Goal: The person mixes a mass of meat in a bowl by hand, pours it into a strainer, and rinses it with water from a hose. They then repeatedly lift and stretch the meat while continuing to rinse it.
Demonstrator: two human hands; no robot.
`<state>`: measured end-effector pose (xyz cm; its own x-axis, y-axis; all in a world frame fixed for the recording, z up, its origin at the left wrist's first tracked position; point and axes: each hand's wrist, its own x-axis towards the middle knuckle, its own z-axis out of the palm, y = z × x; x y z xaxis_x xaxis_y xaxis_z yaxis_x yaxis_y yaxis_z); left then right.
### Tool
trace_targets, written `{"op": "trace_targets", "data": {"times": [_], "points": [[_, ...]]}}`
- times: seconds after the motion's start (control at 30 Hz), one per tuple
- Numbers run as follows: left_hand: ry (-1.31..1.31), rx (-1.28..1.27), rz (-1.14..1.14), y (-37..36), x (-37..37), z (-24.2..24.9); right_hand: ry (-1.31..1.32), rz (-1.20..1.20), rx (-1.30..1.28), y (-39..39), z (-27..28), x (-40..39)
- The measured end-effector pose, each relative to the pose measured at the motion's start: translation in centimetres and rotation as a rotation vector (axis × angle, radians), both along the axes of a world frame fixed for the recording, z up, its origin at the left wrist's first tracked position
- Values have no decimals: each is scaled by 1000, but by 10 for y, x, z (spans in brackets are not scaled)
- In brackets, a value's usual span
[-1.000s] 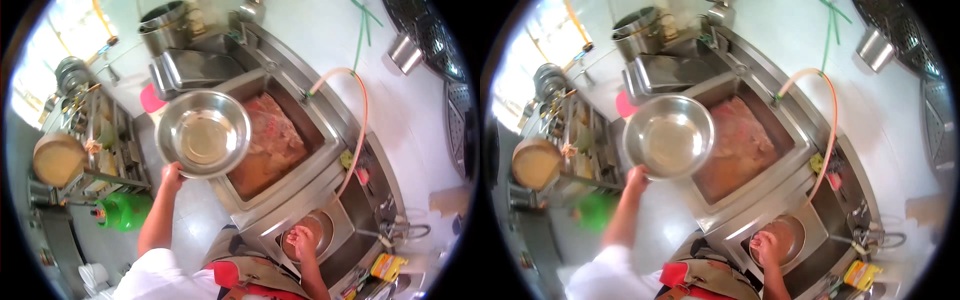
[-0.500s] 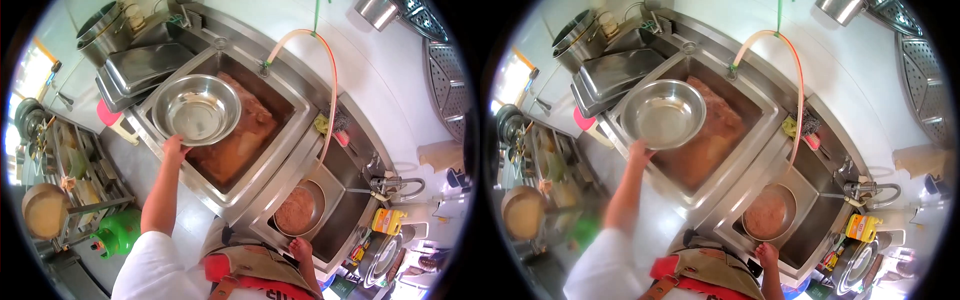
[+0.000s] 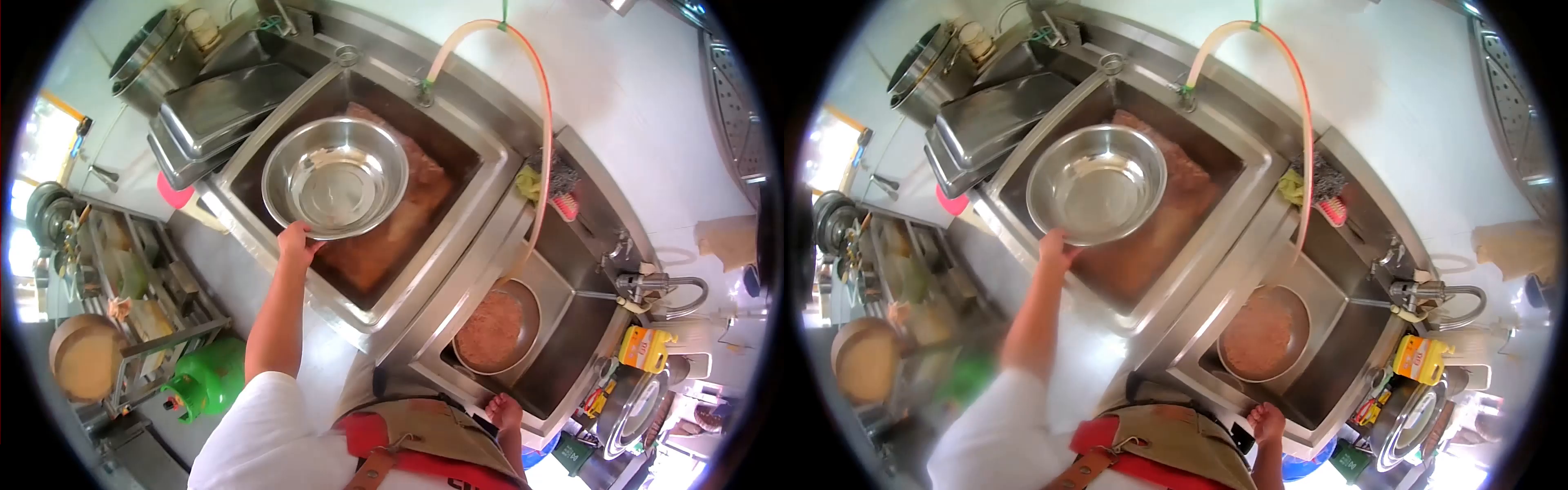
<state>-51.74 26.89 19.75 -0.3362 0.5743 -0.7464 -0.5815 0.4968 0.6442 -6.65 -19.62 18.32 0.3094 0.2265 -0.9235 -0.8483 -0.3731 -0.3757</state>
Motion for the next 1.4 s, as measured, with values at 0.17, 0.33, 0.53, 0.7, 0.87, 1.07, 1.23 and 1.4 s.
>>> {"op": "trace_targets", "data": {"times": [0.17, 0.33, 0.53, 0.7, 0.87, 1.07, 1.23, 1.4], "points": [[210, -20, -196, -49, -27, 28, 0, 131, 140, 17, 0, 13], [54, -54, -225, -104, -18, 49, -200, 178, -43, 45, 13, 17], [127, -50, -67, -145, -25, 64, -166, 249, 33, 39, -5, 30], [169, 31, 105, -153, -42, 80, -108, 293, -3, 39, -19, 61], [207, 118, 226, -132, -83, 77, -115, 217, 40, 30, -33, 79], [185, 198, 337, -84, -107, 70, -112, 245, -21, 25, -31, 69], [103, 156, 447, -57, -131, 47, -179, 268, -33, 23, -29, 62], [121, 257, 354, -58, -152, 28, -197, 268, -85, 22, -35, 62]]}}
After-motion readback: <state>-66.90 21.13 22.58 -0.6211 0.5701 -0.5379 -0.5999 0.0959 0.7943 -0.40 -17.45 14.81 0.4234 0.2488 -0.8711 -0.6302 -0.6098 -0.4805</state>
